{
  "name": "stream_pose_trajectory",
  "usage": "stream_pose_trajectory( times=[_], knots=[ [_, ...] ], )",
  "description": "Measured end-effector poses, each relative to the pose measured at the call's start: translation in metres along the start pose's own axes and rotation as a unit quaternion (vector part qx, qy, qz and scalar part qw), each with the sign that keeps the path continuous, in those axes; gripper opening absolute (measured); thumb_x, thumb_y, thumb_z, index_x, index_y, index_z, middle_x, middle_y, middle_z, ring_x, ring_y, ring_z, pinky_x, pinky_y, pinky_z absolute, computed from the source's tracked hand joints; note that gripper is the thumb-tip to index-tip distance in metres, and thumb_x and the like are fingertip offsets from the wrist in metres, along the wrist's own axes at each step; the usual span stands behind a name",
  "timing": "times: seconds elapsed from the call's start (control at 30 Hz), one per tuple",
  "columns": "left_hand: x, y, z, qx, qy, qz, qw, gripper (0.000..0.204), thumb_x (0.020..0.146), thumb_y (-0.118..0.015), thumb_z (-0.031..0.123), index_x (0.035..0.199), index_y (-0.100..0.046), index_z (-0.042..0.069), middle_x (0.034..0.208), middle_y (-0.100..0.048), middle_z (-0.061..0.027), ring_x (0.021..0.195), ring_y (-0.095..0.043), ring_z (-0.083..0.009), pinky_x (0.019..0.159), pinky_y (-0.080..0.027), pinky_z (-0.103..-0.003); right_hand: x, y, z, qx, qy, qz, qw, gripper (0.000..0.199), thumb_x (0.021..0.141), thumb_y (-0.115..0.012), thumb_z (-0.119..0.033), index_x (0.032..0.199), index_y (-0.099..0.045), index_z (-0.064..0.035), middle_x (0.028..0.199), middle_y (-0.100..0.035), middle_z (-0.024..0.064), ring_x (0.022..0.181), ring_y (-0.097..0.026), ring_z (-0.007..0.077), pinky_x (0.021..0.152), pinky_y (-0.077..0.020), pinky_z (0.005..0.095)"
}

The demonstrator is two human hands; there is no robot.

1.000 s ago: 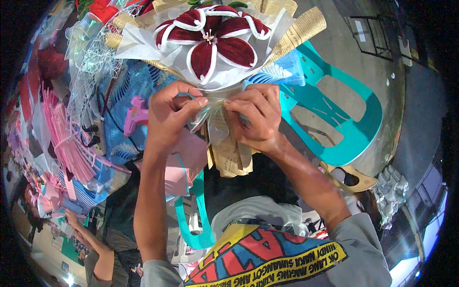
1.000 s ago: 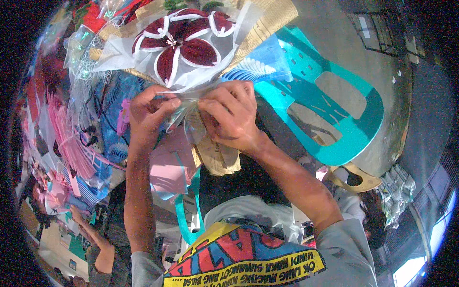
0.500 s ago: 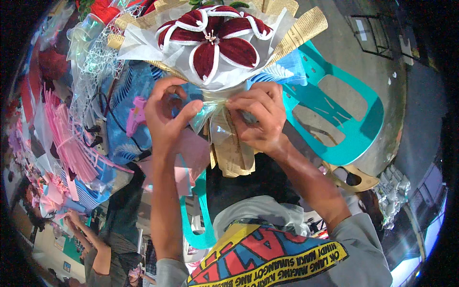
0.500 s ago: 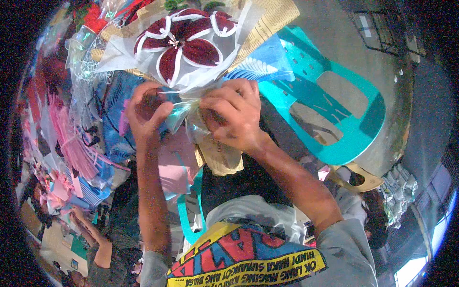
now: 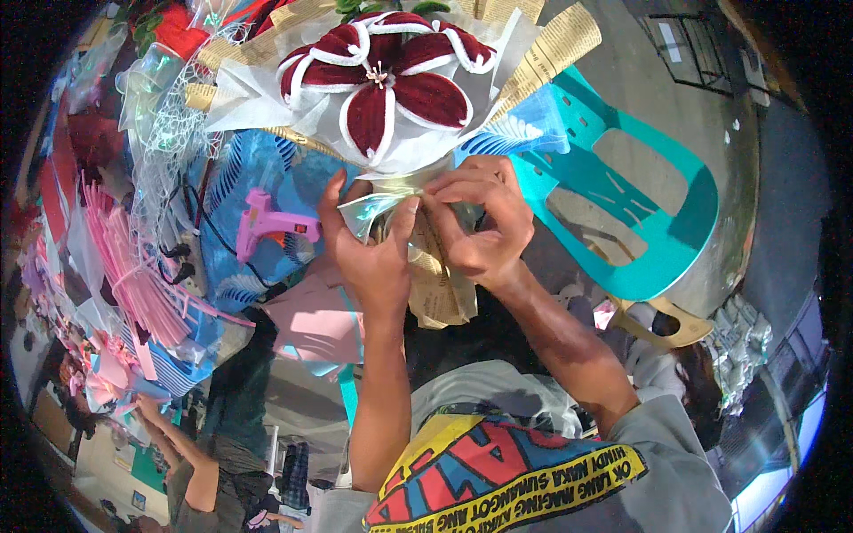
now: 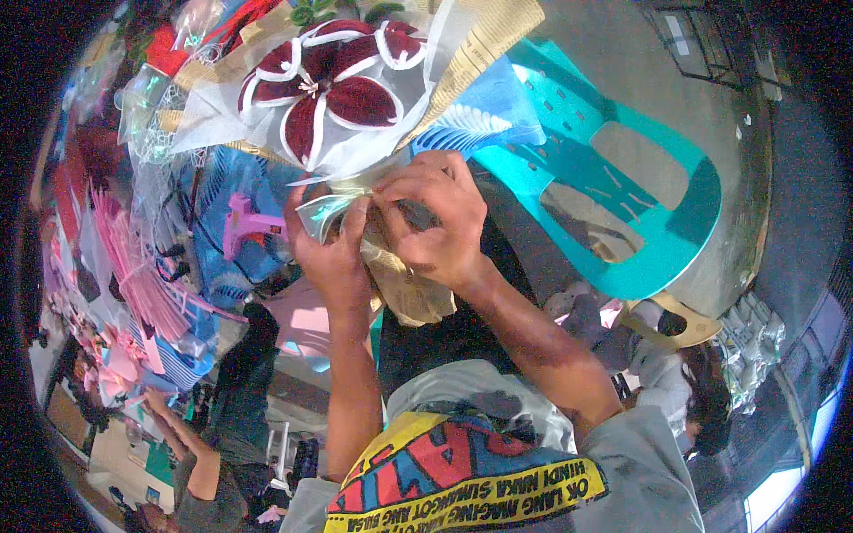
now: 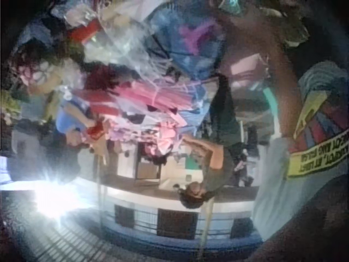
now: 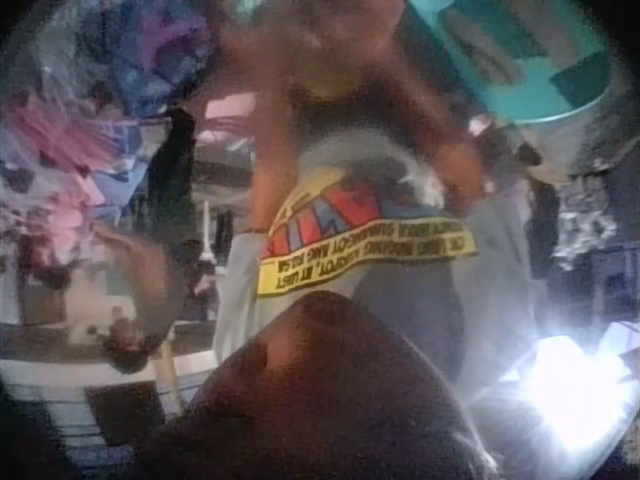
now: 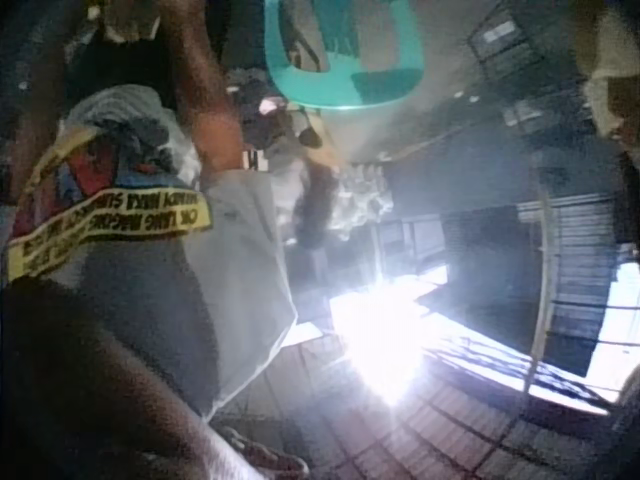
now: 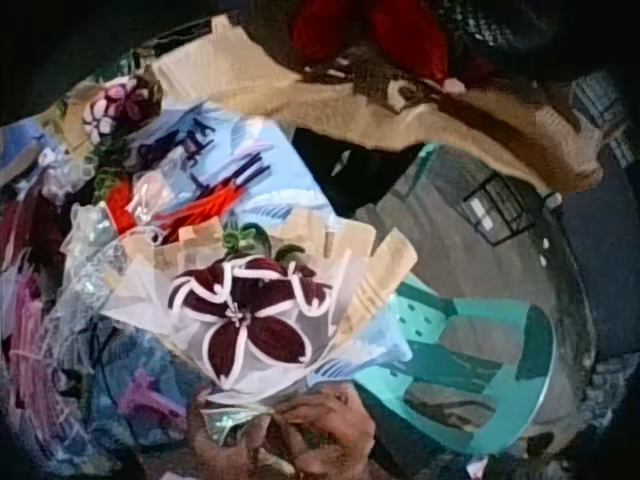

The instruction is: The person assembles a paper flower bouquet by folding wrapping paper around the stems, applying glue from a hot glue gun to attach decorative lace, and tying a ribbon into a bow around the base.

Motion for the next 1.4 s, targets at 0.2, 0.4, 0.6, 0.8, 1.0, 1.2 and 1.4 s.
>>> stream_pose_trajectory(
  times=[0.2,0.4,0.6,0.8,1.0,1.2,1.4],
  knots=[
    [0.002,-0.005,0.009,-0.034,0.039,0.014,0.999,0.086,0.077,-0.092,0.011,0.147,-0.043,-0.001,0.134,-0.055,-0.0167,0.122,-0.055,-0.0231,0.102,-0.048,-0.036,-0.004,0.004,-0.001,0.048,-0.082,0.007,0.995,0.025,0.068,-0.078,0.009,0.087,-0.071,-0.0064,0.091,-0.077,0.0055,0.093,-0.064,0.0256,0.09,-0.0517,0.0386],
    [0.01,0.0,-0.002,0.016,0.002,-0.005,1.0,0.087,0.075,-0.093,0.012,0.146,-0.044,-0.002,0.14,-0.051,-0.017,0.125,-0.053,-0.0257,0.108,-0.043,-0.038,-0.009,0.007,0.009,0.162,-0.202,-0.009,0.966,0.022,0.076,-0.076,0.011,0.092,-0.072,-0.003,0.1,-0.075,0.0081,0.099,-0.066,0.0218,0.094,-0.0518,0.0375],
    [0.012,-0.002,0.004,-0.012,-0.01,-0.001,1.0,0.086,0.074,-0.091,0.009,0.144,-0.043,-0.003,0.137,-0.052,-0.0157,0.124,-0.053,-0.0255,0.109,-0.042,-0.037,-0.004,0.02,0.006,0.331,-0.32,0.017,0.888,0.044,0.08,-0.076,0.01,0.122,-0.061,0.0057,0.115,-0.069,0.0149,0.111,-0.066,0.0226,0.1,-0.052,0.0357],
    [0.012,-0.005,0.007,-0.04,-0.009,-0.007,0.999,0.084,0.075,-0.089,0.006,0.143,-0.042,-0.003,0.135,-0.053,-0.0149,0.121,-0.055,-0.0246,0.108,-0.042,-0.037,-0.003,0.025,0.002,0.249,-0.383,-0.028,0.889,0.038,0.084,-0.076,0.003,0.119,-0.063,0.0045,0.11,-0.07,0.0116,0.1,-0.068,0.0165,0.09,-0.055,0.0314],
    [0.01,-0.007,0.015,-0.062,0.012,-0.011,0.998,0.086,0.073,-0.09,0.003,0.145,-0.042,-0.003,0.135,-0.054,-0.0147,0.12,-0.056,-0.0236,0.105,-0.045,-0.036,0.0,0.025,0.008,0.243,-0.39,-0.04,0.887,0.031,0.086,-0.076,0.0,0.116,-0.067,0.0032,0.102,-0.072,0.0076,0.091,-0.069,0.0127,0.083,-0.0562,0.029],
    [0.011,-0.009,0.019,-0.071,0.049,-0.023,0.996,0.092,0.07,-0.092,0.003,0.146,-0.041,-0.005,0.136,-0.055,-0.0159,0.12,-0.057,-0.0237,0.105,-0.047,-0.036,0.0,0.026,0.015,0.27,-0.381,-0.063,0.882,0.035,0.087,-0.076,0.003,0.12,-0.065,0.0038,0.104,-0.07,0.0076,0.095,-0.067,0.0134,0.084,-0.0556,0.0293],
    [0.021,0.0,0.008,-0.009,0.017,-0.045,0.999,0.09,0.07,-0.092,0.002,0.144,-0.041,-0.005,0.135,-0.055,-0.016,0.12,-0.056,-0.0237,0.105,-0.047,-0.036,-0.003,0.03,0.02,0.332,-0.401,-0.039,0.853,0.042,0.085,-0.073,0.009,0.125,-0.063,0.0052,0.11,-0.068,0.0078,0.101,-0.066,0.0155,0.089,-0.0545,0.0304]
  ],
)
Point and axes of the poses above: each hand's wrist, its own x-axis towards the middle knuckle, its own y-axis out of the back of the hand, z = x × y, the point moved 1 cm from there along x, towards the middle knuckle
